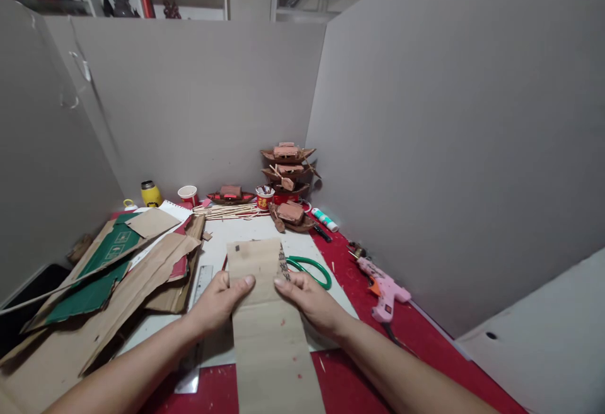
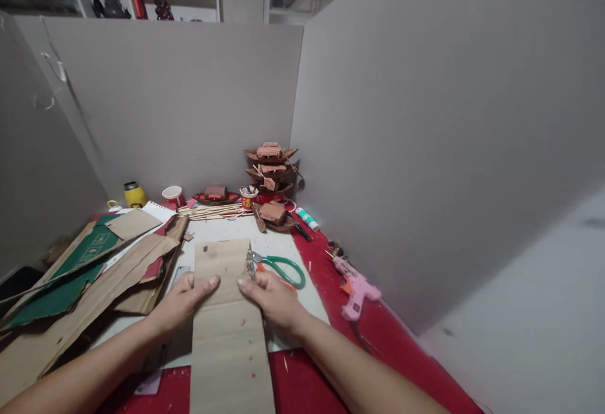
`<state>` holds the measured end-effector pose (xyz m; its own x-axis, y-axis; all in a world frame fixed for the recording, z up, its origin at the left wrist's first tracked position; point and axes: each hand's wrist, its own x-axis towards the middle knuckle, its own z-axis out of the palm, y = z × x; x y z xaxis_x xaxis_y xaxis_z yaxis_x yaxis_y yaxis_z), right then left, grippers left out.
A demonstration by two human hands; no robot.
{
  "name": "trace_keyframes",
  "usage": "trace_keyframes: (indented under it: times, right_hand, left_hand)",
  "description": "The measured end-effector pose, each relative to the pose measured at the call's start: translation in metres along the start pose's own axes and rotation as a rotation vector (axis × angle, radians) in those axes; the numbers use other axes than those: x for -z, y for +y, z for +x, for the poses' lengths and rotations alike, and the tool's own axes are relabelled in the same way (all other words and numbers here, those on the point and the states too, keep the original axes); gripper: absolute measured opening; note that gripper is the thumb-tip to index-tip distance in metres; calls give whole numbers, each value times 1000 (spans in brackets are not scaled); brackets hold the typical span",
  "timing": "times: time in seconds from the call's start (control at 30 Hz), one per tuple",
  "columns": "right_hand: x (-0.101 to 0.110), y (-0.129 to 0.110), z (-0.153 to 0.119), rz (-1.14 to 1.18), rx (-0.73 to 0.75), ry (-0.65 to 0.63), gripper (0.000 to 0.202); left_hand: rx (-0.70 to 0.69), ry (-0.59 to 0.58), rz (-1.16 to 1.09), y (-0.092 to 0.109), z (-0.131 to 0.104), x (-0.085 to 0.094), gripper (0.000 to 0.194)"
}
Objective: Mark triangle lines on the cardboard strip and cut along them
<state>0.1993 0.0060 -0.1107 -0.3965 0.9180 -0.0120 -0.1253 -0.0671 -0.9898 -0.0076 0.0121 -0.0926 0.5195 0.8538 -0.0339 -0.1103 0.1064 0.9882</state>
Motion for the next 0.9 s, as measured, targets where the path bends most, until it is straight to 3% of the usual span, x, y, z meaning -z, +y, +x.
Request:
trace_keyframes:
  times: [0.27, 0.63, 0.9]
  right_hand:
    - [0, 7, -1, -100, 87, 108, 48]
    - [-6, 1, -5, -265, 200, 152, 43]
    - [-9, -1, -5, -281, 235, 193, 42]
  left_hand:
    - [7, 18, 10, -17, -2, -8, 61]
    - [-90, 148, 173, -19, -7, -15, 56]
    - [-120, 152, 183, -18, -6, -19, 57]
